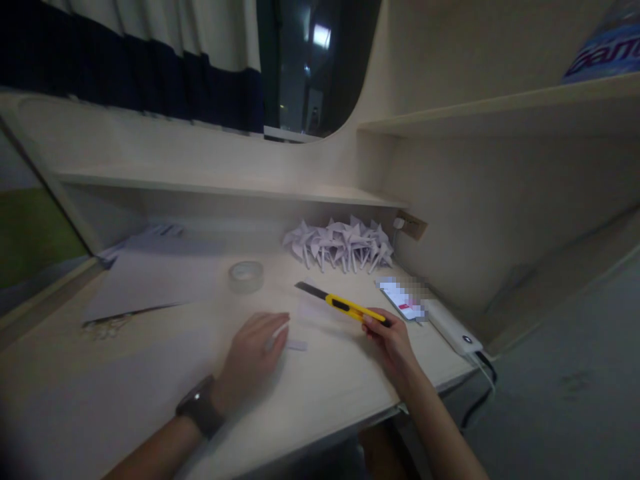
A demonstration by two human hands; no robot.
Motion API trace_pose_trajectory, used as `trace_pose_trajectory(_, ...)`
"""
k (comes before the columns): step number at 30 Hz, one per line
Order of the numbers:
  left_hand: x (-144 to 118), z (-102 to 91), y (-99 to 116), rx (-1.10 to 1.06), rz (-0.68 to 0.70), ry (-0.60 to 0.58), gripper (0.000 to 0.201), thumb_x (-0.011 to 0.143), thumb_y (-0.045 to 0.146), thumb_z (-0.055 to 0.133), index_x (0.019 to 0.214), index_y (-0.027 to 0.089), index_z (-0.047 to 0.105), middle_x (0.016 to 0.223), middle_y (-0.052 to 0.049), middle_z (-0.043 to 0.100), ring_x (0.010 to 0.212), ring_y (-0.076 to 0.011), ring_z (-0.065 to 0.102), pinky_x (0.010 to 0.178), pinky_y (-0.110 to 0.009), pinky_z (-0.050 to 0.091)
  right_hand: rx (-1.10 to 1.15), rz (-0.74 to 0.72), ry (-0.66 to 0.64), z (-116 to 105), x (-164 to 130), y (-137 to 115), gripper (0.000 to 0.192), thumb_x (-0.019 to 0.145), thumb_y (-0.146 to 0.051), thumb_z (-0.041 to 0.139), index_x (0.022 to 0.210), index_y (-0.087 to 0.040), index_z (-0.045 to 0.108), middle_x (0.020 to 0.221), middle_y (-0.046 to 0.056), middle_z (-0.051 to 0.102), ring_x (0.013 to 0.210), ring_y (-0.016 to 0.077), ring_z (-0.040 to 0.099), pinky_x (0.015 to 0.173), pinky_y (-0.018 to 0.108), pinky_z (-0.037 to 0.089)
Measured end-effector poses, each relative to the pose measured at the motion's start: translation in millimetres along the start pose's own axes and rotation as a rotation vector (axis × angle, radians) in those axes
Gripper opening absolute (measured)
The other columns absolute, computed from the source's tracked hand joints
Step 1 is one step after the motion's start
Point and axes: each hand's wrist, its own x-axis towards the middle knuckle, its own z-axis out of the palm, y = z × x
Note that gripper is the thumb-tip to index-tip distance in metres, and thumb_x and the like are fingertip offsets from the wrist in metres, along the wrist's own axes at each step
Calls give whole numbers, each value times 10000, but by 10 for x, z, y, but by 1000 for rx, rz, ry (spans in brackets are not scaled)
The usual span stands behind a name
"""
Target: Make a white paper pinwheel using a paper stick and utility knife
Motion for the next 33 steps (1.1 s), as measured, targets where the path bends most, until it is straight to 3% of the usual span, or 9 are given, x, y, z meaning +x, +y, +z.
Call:
trace_pose_trajectory(3, 143, -108, -74, -35, -222, 145, 343, 905, 356, 559, 1169, 153, 636, 1163, -110, 673, 1062, -251, 599, 932, -425, 467, -89, -36, -122, -17, 55, -87, 297, 638, -303, 846, 864, -150, 728, 630, 21, 634, 532, 97, 521, 472, 200, 402)
trace_pose_trajectory(6, 265, -207, -102, -223, -371, -32, 350, 865, 423, 598, 1098, 178, 690, 1098, -83, 713, 980, -237, 651, 822, -359, 511, -146, -81, -257, 30, 151, -169, 275, 655, -303, 835, 845, -138, 726, 601, 21, 626, 519, 99, 514, 469, 208, 397)
trace_pose_trajectory(10, 344, -256, -80, -308, -396, -200, 220, 830, 352, 618, 822, 181, 757, 846, -49, 756, 789, -204, 678, 734, -299, 495, -51, -84, -309, 155, 300, -213, 294, 642, -295, 842, 877, -166, 721, 625, 9, 625, 519, 99, 524, 449, 204, 385)
trace_pose_trajectory(14, 395, -222, -37, -270, -475, -95, 224, 805, 335, 612, 738, 171, 748, 730, -28, 733, 693, -188, 649, 645, -267, 464, 213, -60, -326, 399, 390, -123, 425, 653, -364, 830, 1035, -236, 695, 775, 5, 654, 588, 94, 550, 538, 215, 452)
trace_pose_trajectory(18, 468, -97, 7, -253, -511, -22, 259, 796, 339, 598, 678, 150, 730, 679, -32, 709, 661, -187, 629, 607, -261, 446, 169, -38, -436, 725, 382, 29, 479, 645, -412, 825, 1068, -233, 689, 920, 50, 688, 757, 156, 619, 633, 248, 500)
trace_pose_trajectory(22, 523, 23, 11, -244, -469, -112, 258, 810, 331, 585, 693, 155, 733, 658, -28, 704, 646, -186, 627, 587, -259, 435, 94, -11, -485, 894, 383, 90, 409, 643, -455, 812, 958, -213, 714, 1002, 78, 696, 944, 226, 633, 761, 327, 536)
trace_pose_trajectory(26, 461, -8, -96, -94, -349, -117, 260, 874, 362, 563, 893, 185, 752, 841, -45, 748, 748, -196, 662, 678, -285, 470, 11, -15, -474, 849, 447, 67, 333, 610, -407, 839, 826, -184, 718, 821, 44, 691, 781, 195, 643, 742, 351, 547)
trace_pose_trajectory(28, 370, -54, -159, 20, -208, -95, 252, 900, 359, 553, 935, 194, 740, 926, -60, 746, 823, -202, 665, 745, -308, 477, -57, -42, -452, 797, 469, 71, 320, 588, -384, 853, 790, -176, 719, 746, 31, 681, 688, 173, 627, 685, 325, 539)
trace_pose_trajectory(33, 114, -75, -121, 62, 166, -343, 234, 948, 243, 488, 905, 182, 710, 895, -68, 719, 862, -186, 624, 798, -326, 462, -59, -54, -361, 704, 441, 180, 322, 563, -388, 854, 747, -167, 709, 676, 28, 674, 601, 162, 608, 608, 302, 516)
